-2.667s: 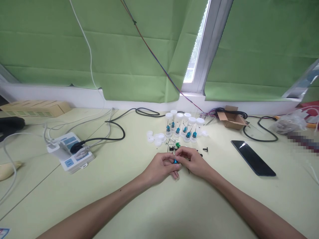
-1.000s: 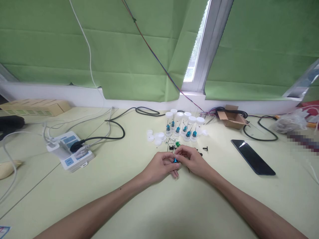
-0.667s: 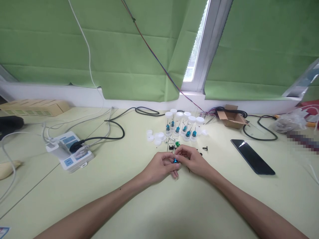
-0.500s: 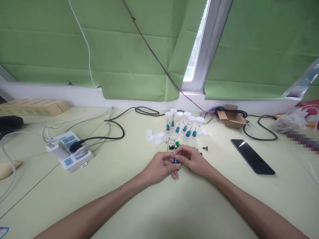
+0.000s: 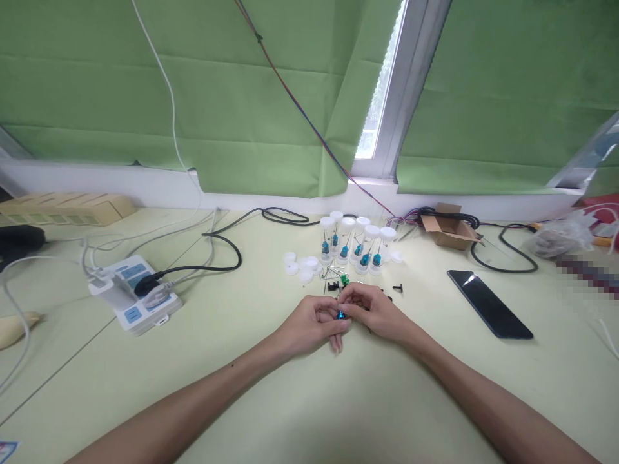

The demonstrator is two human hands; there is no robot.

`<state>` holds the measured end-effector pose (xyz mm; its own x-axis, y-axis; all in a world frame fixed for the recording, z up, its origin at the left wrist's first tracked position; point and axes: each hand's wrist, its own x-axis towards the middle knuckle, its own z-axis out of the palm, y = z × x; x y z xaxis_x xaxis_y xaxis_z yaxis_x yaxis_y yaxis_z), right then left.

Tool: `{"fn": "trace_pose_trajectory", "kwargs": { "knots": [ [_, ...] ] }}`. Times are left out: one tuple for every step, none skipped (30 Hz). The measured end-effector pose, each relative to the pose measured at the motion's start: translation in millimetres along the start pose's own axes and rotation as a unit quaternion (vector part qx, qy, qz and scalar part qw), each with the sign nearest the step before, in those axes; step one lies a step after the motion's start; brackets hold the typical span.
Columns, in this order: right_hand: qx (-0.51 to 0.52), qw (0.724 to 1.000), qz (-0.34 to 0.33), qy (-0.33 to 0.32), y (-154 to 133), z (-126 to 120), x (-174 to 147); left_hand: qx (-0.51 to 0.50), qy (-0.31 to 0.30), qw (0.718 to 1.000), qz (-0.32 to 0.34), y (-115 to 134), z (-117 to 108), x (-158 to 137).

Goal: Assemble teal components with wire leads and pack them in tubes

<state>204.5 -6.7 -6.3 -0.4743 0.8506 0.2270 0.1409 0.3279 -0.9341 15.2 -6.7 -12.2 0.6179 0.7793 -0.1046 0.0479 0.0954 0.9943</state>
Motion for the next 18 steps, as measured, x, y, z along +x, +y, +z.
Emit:
{"fn": "trace_pose_trajectory", "kwargs": {
  "knots": [
    [0.001, 1.000, -0.001, 0.000, 0.2, 0.0, -0.1, -0.001, -0.002, 1.000, 0.000, -0.1, -0.2, 0.1],
    [0.003, 1.000, -0.002, 0.000, 0.3, -0.1, -0.1, -0.003, -0.003, 1.000, 0.000, -0.2, -0.3, 0.3],
    [0.003, 1.000, -0.003, 0.001, 0.4, -0.1, -0.2, -0.004, -0.005, 1.000, 0.000, -0.2, -0.4, 0.4],
    [0.003, 1.000, -0.003, 0.001, 0.5, 0.0, -0.2, -0.005, -0.006, 1.000, -0.001, -0.2, -0.5, 0.5],
    [0.003, 1.000, -0.003, 0.001, 0.6, 0.2, -0.2, -0.006, -0.007, 1.000, -0.001, -0.1, -0.4, 0.6],
    [0.004, 1.000, -0.003, 0.002, 0.6, 0.4, -0.2, -0.007, -0.007, 1.000, -0.002, 0.0, -0.4, 0.7],
    [0.004, 1.000, -0.003, 0.003, 0.5, 0.7, -0.1, -0.008, -0.008, 1.000, -0.002, 0.1, -0.3, 0.8],
    [0.004, 1.000, -0.003, 0.003, 0.4, 1.0, -0.1, -0.008, -0.008, 1.000, -0.001, 0.2, -0.2, 0.9],
    [0.002, 1.000, -0.003, 0.005, 0.3, 1.4, 0.0, -0.008, -0.008, 1.000, -0.001, 0.4, -0.1, 0.9],
    [0.000, 1.000, -0.005, 0.006, 0.3, 1.7, 0.0, -0.006, -0.008, 1.000, 0.000, 0.6, 0.0, 0.9],
    [-0.004, 1.000, -0.007, 0.008, 0.3, 2.1, 0.0, -0.004, -0.007, 1.000, 0.001, 0.8, 0.1, 0.8],
    [-0.008, 1.000, -0.009, 0.011, 0.4, 2.4, 0.0, -0.002, -0.006, 1.000, 0.001, 1.0, 0.1, 0.7],
    [-0.014, 1.000, -0.010, 0.015, 0.5, 2.6, -0.1, 0.000, -0.004, 1.000, 0.001, 1.2, 0.0, 0.5],
    [-0.022, 1.000, -0.011, 0.019, 0.7, 2.8, -0.2, 0.002, -0.003, 1.000, 0.001, 1.4, 0.0, 0.4],
    [-0.029, 0.999, -0.011, 0.023, 1.0, 2.9, -0.3, 0.003, -0.002, 1.000, 0.002, 1.5, -0.1, 0.3],
    [-0.037, 0.999, -0.011, 0.026, 1.2, 3.1, -0.5, 0.002, -0.001, 1.000, 0.002, 1.4, -0.3, 0.2],
    [-0.044, 0.999, -0.010, 0.028, 1.3, 3.2, -0.7, 0.002, -0.001, 1.000, 0.002, 1.2, -0.4, 0.1],
    [-0.049, 0.998, -0.010, 0.030, 1.4, 3.3, -0.8, 0.001, -0.001, 1.000, 0.003, 0.9, -0.5, 0.1]
  ]
}}
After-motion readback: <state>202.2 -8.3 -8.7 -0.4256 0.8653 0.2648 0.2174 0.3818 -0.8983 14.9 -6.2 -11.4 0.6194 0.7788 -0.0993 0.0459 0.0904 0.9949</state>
